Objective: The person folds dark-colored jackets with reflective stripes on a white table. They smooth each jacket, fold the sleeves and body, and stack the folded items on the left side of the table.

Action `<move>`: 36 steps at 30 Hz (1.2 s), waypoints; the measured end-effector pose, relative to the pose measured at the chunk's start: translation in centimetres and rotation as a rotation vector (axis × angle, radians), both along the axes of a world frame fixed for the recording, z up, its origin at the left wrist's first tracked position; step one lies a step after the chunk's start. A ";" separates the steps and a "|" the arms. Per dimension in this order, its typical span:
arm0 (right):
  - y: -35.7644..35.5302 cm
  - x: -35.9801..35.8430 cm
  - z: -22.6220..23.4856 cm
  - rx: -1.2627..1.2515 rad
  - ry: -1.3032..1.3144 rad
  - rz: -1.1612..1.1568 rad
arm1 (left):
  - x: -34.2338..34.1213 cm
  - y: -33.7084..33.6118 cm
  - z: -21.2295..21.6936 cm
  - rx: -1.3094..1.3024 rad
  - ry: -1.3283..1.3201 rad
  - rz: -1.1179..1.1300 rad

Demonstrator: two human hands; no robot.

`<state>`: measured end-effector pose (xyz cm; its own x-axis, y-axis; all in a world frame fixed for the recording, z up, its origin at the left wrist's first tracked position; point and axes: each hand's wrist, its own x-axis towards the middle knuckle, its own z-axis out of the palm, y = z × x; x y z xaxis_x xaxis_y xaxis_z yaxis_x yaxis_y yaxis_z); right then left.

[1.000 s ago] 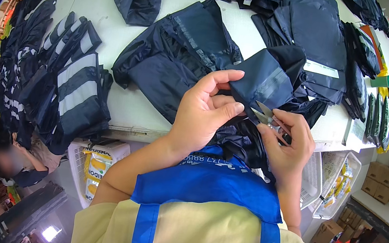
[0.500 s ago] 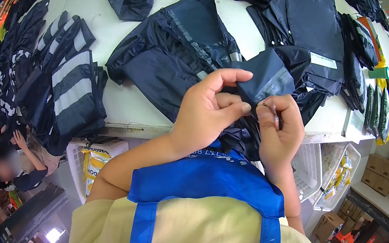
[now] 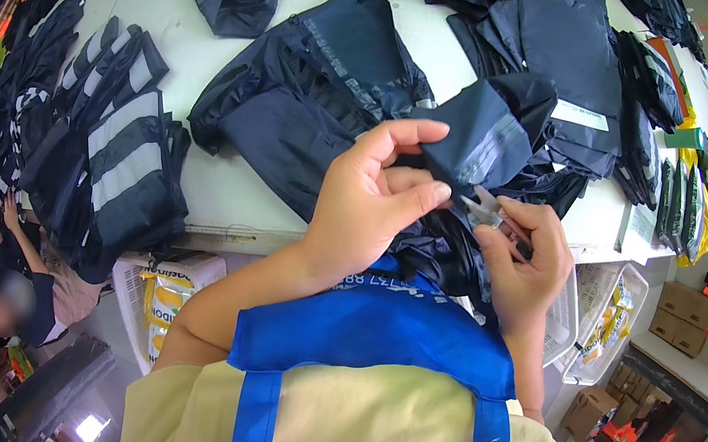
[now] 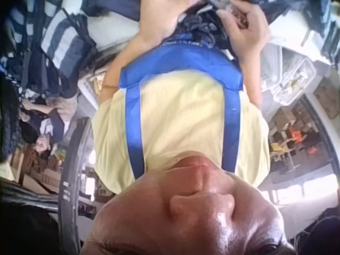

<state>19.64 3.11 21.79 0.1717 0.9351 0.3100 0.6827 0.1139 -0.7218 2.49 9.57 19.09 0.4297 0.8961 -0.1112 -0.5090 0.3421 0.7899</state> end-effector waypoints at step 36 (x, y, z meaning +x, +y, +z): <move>0.6 1.9 -6.6 -0.557 1.446 0.334 | -0.1 0.7 -2.5 0.216 0.198 -0.205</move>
<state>21.58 3.69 15.15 -0.2227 0.9256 -0.3062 -0.5899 -0.3780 -0.7136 2.39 10.23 16.55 0.5920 0.8055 -0.0279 -0.2769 0.2358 0.9315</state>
